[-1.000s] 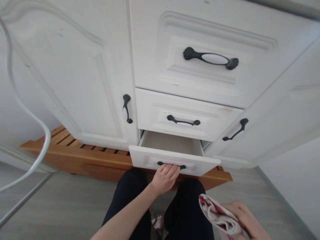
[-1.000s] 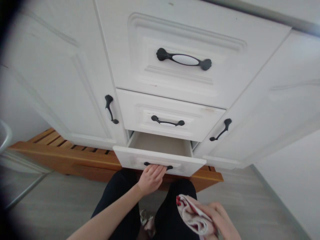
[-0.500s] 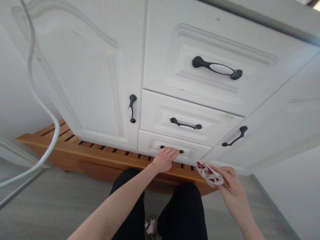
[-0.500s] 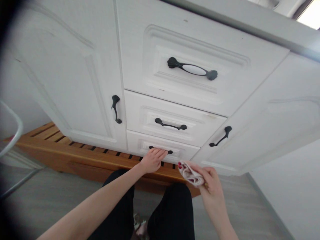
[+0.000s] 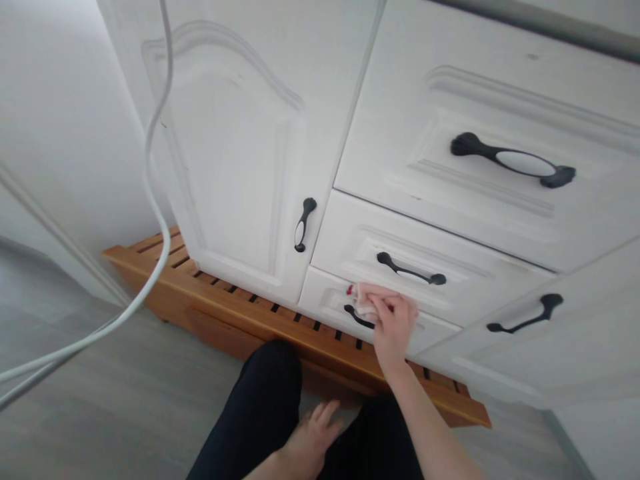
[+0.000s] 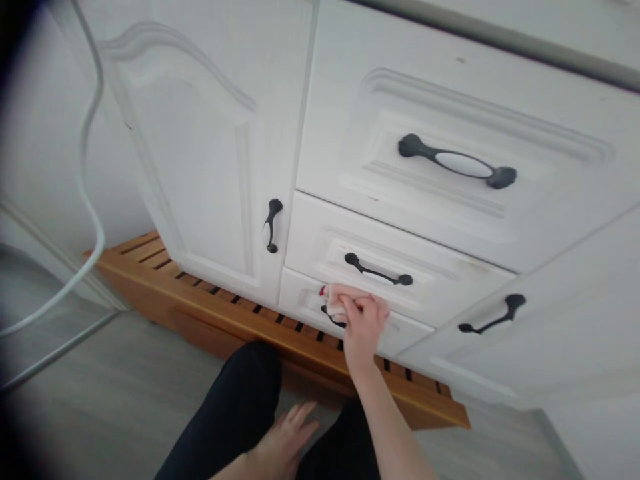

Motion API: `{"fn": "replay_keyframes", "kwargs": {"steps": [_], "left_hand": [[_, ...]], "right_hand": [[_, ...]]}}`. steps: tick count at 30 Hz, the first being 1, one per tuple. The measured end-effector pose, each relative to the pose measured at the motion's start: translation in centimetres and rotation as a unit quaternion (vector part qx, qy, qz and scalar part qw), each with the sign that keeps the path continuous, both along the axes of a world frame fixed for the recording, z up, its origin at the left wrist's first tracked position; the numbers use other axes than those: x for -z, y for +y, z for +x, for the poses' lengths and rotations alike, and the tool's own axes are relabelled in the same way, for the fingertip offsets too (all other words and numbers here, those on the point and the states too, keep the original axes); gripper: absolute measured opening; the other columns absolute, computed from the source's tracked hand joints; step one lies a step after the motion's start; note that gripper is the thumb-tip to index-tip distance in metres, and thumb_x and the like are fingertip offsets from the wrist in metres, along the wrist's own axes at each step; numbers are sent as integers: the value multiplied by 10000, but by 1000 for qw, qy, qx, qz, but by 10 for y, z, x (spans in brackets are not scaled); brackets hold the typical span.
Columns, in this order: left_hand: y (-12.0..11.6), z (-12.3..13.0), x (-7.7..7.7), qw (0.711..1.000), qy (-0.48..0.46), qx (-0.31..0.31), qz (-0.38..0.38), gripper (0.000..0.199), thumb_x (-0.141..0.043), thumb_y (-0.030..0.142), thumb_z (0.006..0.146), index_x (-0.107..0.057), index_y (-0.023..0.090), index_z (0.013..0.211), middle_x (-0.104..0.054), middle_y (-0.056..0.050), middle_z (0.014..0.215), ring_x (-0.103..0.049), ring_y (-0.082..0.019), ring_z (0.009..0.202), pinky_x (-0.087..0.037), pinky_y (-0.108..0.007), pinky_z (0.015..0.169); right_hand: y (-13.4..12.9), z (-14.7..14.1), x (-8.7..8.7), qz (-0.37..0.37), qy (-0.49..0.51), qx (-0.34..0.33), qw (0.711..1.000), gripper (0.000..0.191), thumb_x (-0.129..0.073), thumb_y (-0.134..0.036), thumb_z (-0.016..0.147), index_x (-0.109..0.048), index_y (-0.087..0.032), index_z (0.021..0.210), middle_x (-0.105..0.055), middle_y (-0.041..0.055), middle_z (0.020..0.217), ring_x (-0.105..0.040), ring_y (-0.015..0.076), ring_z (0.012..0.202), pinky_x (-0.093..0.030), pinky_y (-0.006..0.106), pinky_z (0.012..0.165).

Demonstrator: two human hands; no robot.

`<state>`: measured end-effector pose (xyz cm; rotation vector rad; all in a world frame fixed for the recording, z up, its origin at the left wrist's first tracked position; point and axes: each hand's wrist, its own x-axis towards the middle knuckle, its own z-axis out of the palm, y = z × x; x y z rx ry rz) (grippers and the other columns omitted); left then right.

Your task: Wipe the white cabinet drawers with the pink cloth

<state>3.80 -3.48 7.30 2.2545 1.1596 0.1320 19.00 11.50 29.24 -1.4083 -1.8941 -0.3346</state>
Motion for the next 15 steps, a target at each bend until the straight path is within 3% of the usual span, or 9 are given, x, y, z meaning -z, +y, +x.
{"fn": "replay_keyframes", "kwargs": {"steps": [1,3,5,7,12,15], "left_hand": [[-9,1,13,997,20,44,-63,576,-630,218,773,-542,231,1342,-329,-121,1605,-424,-357,1393,-450,-518,1070],[-18,2,28,985,50,92,-138,399,-628,250,782,-667,202,1176,-486,-153,1495,-515,-388,1307,-480,-573,1010],[-18,1,33,979,66,95,-170,267,-651,266,756,-731,205,1003,-668,-147,1255,-613,-391,1170,-510,-574,949],[-12,-2,32,979,69,63,-181,244,-676,267,708,-735,228,942,-726,-109,1078,-664,-366,1060,-539,-525,895],[3,-11,29,983,15,-54,-177,390,-522,222,787,-625,234,1162,-671,-59,1212,-629,-222,1121,-493,-347,954],[7,-11,32,976,-9,-96,-193,358,-502,184,788,-627,223,1121,-686,-40,1150,-643,-168,1030,-489,-273,887]], "right_hand": [[5,-22,-3,-24,-22,-10,999,377,-430,-167,945,-716,-302,1152,-549,82,973,-446,271,1012,-312,508,979],[15,-65,-9,-64,-71,-31,995,365,-439,-215,979,-663,-352,1233,-580,79,1027,-439,287,1059,-286,511,1001],[26,-102,-14,-90,-128,-62,986,364,-438,-269,1000,-592,-388,1307,-595,72,1079,-435,304,1118,-289,511,1006],[35,-130,-15,-107,-181,-100,973,371,-400,-307,1020,-529,-381,1360,-596,77,1144,-425,313,1179,-318,497,989],[42,-150,6,-125,-257,-166,944,377,-290,-261,1045,-519,-247,1345,-589,102,1253,-416,274,1247,-342,438,977],[40,-143,21,-125,-293,-208,925,346,-307,-209,1039,-598,-205,1227,-625,87,1209,-474,228,1166,-348,387,951]]}}
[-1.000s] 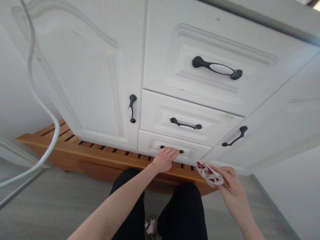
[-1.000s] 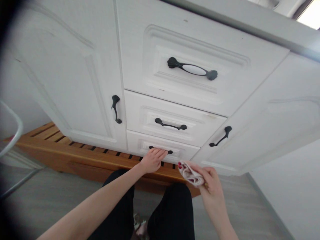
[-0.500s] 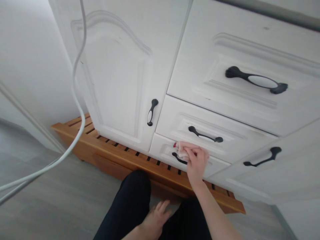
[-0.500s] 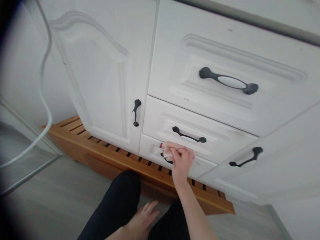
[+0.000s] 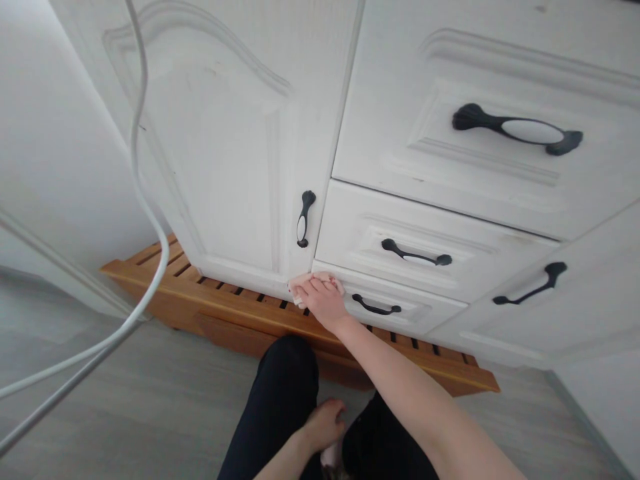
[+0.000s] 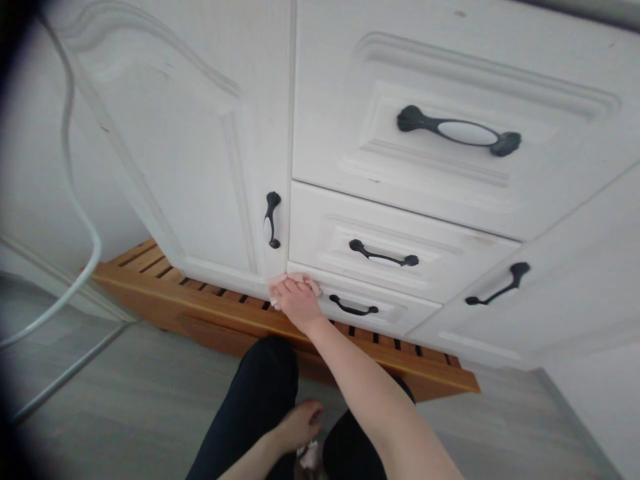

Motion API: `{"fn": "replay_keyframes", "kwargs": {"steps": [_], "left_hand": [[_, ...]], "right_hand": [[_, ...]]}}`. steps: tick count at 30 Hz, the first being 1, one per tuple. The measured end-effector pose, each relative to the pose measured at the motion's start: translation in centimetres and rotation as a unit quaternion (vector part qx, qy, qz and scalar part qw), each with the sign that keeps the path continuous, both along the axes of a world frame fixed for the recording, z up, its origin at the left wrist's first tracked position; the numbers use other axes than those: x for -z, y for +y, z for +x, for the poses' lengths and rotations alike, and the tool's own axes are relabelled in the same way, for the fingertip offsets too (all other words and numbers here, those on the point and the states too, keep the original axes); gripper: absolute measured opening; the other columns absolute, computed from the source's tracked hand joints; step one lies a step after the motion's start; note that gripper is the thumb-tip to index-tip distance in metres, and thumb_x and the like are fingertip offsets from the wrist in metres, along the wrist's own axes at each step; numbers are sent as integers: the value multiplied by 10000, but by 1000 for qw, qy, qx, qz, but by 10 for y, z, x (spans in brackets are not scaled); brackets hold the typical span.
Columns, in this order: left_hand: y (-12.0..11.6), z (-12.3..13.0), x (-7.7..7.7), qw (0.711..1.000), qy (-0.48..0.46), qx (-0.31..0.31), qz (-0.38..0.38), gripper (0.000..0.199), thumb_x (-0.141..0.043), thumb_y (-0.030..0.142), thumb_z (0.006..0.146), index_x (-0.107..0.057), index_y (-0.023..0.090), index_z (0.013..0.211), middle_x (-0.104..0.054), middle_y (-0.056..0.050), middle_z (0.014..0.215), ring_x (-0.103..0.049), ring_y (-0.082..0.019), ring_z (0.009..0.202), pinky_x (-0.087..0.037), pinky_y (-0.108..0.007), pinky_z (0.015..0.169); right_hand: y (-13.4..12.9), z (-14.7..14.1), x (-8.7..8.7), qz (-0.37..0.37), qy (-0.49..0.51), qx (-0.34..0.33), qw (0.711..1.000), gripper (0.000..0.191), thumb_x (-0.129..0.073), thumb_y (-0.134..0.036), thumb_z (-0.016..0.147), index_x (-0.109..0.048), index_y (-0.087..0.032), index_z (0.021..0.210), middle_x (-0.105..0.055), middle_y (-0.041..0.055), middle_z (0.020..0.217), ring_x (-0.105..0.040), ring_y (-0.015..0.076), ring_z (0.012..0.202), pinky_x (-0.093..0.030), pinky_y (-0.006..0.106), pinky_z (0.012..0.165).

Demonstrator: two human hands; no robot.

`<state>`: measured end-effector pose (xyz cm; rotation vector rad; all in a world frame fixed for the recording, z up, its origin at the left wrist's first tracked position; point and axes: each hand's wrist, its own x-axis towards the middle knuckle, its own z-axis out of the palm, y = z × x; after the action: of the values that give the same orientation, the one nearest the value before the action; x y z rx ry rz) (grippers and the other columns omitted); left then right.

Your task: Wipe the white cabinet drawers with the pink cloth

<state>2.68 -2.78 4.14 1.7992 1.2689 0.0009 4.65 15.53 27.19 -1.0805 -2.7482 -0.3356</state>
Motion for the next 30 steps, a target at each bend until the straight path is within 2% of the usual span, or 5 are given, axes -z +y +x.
{"fn": "replay_keyframes", "kwargs": {"steps": [7,11,20,25,30], "left_hand": [[9,3,13,998,-21,-37,-52,336,-478,153,815,-634,202,1109,-691,-34,1105,-637,-148,1010,-459,-225,869],[11,4,15,996,-36,-54,-63,331,-478,138,809,-637,183,1096,-692,-57,1121,-639,-172,1031,-452,-234,881],[6,4,12,995,-41,-56,-72,349,-492,157,789,-662,222,1086,-710,-55,1119,-656,-201,1031,-458,-264,859],[6,6,13,996,-32,-47,-70,334,-499,186,791,-671,213,1076,-716,-70,1117,-654,-220,1041,-461,-284,869],[6,6,8,996,-32,-47,-67,339,-508,181,781,-674,224,1074,-710,-65,1139,-654,-227,1045,-466,-292,866]], "right_hand": [[0,50,-7,136,55,60,987,320,-495,-290,998,-588,-382,1290,-668,16,1129,-457,251,1199,-278,424,979],[-23,126,-7,216,42,76,973,363,-659,-202,898,-663,-382,1213,-686,4,949,-501,235,1053,-279,416,950],[-86,303,-10,217,-80,183,956,468,-568,-91,884,-670,-351,1260,-647,59,939,-487,266,937,-384,448,904],[-98,307,-12,184,-15,215,959,478,-490,-37,862,-709,-309,1189,-594,76,942,-493,278,956,-437,460,883],[-78,235,-27,178,122,150,965,437,-464,-93,914,-680,-288,1240,-551,77,973,-494,243,942,-472,434,878]]}}
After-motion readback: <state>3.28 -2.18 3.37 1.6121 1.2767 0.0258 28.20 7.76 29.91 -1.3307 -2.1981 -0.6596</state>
